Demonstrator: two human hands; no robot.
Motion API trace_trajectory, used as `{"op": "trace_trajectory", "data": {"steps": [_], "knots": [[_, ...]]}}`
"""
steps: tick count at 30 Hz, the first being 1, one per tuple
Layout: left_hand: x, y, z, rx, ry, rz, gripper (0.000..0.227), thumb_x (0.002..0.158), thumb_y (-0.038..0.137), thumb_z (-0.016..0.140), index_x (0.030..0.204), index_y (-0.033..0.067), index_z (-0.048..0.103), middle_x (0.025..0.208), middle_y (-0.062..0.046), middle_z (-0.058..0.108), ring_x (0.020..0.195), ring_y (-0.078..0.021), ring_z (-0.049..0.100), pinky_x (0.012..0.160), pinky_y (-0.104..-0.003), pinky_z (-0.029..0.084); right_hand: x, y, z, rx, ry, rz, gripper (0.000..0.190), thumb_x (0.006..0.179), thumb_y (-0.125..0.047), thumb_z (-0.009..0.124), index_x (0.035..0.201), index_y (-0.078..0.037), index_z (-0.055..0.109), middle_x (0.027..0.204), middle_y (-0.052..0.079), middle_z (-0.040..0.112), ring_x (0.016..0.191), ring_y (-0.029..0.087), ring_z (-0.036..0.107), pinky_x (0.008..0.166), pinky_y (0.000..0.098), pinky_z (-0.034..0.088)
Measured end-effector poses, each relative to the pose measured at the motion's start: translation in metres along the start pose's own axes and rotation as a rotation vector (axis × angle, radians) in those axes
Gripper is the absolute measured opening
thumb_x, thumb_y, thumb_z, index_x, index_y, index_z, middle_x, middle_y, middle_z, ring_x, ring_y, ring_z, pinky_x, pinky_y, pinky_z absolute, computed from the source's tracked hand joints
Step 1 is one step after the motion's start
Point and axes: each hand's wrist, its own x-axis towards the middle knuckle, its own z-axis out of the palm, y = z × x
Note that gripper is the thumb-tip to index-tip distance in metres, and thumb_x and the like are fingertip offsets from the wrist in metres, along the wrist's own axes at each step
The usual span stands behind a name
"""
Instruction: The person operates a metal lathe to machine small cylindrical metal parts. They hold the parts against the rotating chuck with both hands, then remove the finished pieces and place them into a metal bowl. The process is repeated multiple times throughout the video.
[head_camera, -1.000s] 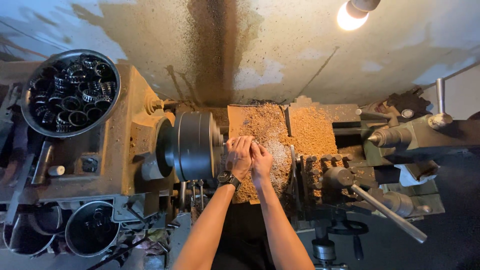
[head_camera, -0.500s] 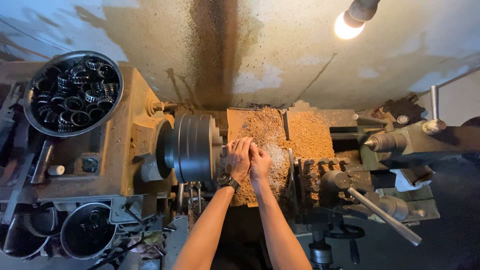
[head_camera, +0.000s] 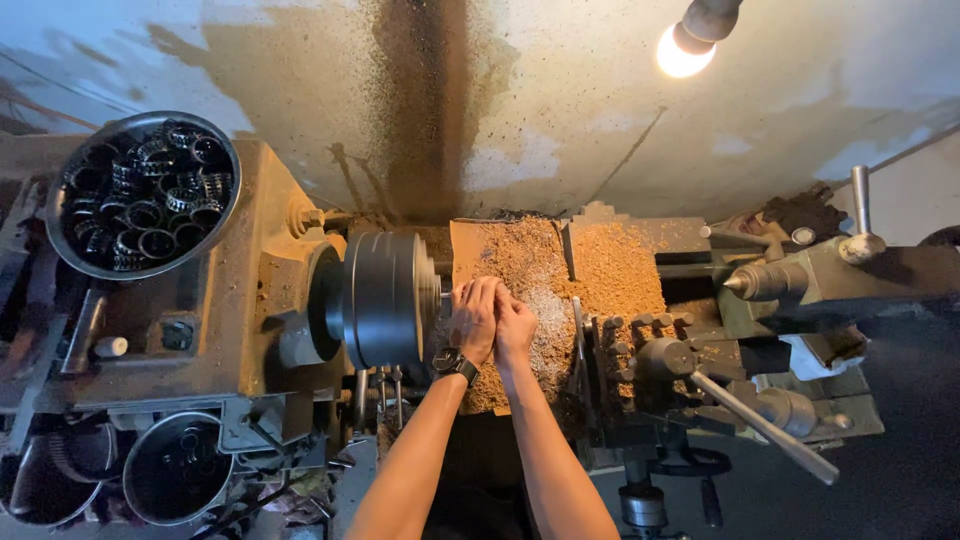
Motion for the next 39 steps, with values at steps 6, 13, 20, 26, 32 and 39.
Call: {"op": "trace_trajectory", "data": {"steps": [6, 13, 20, 26, 32, 39], "knots": [[0.001, -0.002, 0.0, 0.029, -0.035, -0.014, 0.024, 0.102, 0.018, 0.051, 0.121, 0.0081, 0.063, 0.119, -0.01, 0.069, 0.115, -0.027, 0.063, 0.108, -0.045, 0.037, -0.006, -0.008, -0.003, 0.11, -0.135, 0.028, 0.027, 0.091, -0.02, 0.069, 0.106, 0.002, 0.072, 0.095, 0.008, 0.074, 0.081, 0.015, 0.071, 0.072, 0.0265, 0.061], [-0.004, -0.005, 0.008, 0.019, 0.035, 0.019, 0.027, 0.103, 0.019, 0.052, 0.125, 0.0074, 0.062, 0.121, -0.01, 0.068, 0.116, -0.0272, 0.063, 0.109, -0.045, 0.038, -0.003, -0.005, -0.003, -0.092, -0.018, 0.005, 0.039, 0.099, -0.027, 0.071, 0.103, 0.012, 0.072, 0.091, 0.013, 0.072, 0.076, 0.018, 0.064, 0.064, 0.0284, 0.054], [0.001, -0.002, -0.005, 0.024, 0.028, 0.034, 0.03, 0.101, 0.019, 0.053, 0.127, 0.0069, 0.061, 0.119, -0.011, 0.068, 0.116, -0.0289, 0.062, 0.108, -0.045, 0.038, 0.027, 0.025, -0.02, 0.107, -0.14, -0.029, 0.034, 0.095, -0.024, 0.074, 0.108, 0.007, 0.072, 0.095, 0.008, 0.073, 0.079, 0.013, 0.066, 0.068, 0.0241, 0.054], [-0.001, -0.005, 0.003, -0.007, 0.011, -0.002, 0.025, 0.104, 0.018, 0.05, 0.124, 0.0077, 0.061, 0.12, -0.011, 0.068, 0.116, -0.0284, 0.063, 0.108, -0.044, 0.038, 0.021, 0.028, -0.019, -0.091, -0.057, -0.054, 0.042, 0.106, -0.026, 0.07, 0.105, 0.016, 0.071, 0.094, 0.015, 0.07, 0.077, 0.016, 0.062, 0.064, 0.0267, 0.051], [0.002, -0.005, 0.003, 0.081, -0.052, 0.024, 0.027, 0.102, 0.018, 0.05, 0.123, 0.0038, 0.061, 0.116, -0.013, 0.067, 0.113, -0.0293, 0.063, 0.107, -0.046, 0.038, -0.003, -0.008, -0.002, -0.044, -0.056, 0.026, 0.032, 0.095, -0.028, 0.069, 0.103, 0.003, 0.074, 0.087, 0.01, 0.073, 0.071, 0.015, 0.066, 0.061, 0.0265, 0.055], [-0.012, 0.015, -0.014, 0.192, 0.044, 0.086, 0.039, 0.097, 0.007, 0.048, 0.134, -0.0024, 0.056, 0.131, -0.019, 0.062, 0.127, -0.0359, 0.058, 0.114, -0.049, 0.038, -0.021, -0.027, 0.016, -0.214, 0.135, 0.043, 0.049, 0.103, -0.035, 0.072, 0.097, 0.013, 0.063, 0.087, 0.017, 0.067, 0.067, 0.02, 0.061, 0.053, 0.0308, 0.051]]}}
